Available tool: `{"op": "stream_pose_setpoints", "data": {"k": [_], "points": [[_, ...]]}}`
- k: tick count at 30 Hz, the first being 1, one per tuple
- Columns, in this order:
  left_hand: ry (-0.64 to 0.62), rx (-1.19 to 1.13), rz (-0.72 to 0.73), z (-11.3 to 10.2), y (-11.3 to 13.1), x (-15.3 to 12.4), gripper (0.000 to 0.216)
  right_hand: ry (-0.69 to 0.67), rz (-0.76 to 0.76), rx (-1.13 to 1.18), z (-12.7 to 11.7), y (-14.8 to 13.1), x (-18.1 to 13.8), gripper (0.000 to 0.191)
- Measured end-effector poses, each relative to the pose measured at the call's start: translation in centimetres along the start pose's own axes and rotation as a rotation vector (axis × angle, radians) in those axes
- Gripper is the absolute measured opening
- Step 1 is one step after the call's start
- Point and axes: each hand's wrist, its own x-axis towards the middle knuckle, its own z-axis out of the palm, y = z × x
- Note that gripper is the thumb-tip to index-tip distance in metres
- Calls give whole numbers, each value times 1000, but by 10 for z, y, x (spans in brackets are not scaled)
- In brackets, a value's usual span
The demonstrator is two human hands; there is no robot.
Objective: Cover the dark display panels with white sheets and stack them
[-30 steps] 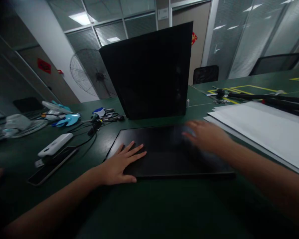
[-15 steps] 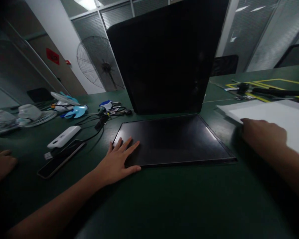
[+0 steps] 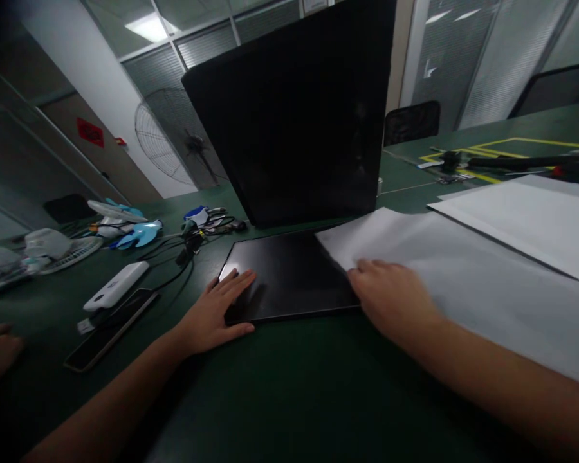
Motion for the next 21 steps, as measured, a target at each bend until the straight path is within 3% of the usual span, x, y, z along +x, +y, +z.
{"op": "stream_pose_setpoints", "data": {"k": [4,6,8,12,14,17,21], "points": [[82,-19,43,1,2,3,107,259,-489,57,7,-40,-14,33],[115,-35,79,1,4,5,108,399,-644,91,12,-47,-20,32],[131,-50,118,2,6,5,102,448,-703,129,15,-49,-22,33],[111,-74,178,4,6,6,63,367,-718,272,19,-45,-20,44],[93,-93,189,5,5,5,55,347,-749,365,20,-37,-15,45],[88,-123,193,5,4,3,56,374,-649,365,22,-11,-2,44],[109,-136,200,5,6,2,54,288,-36,175,30,57,20,57]]}}
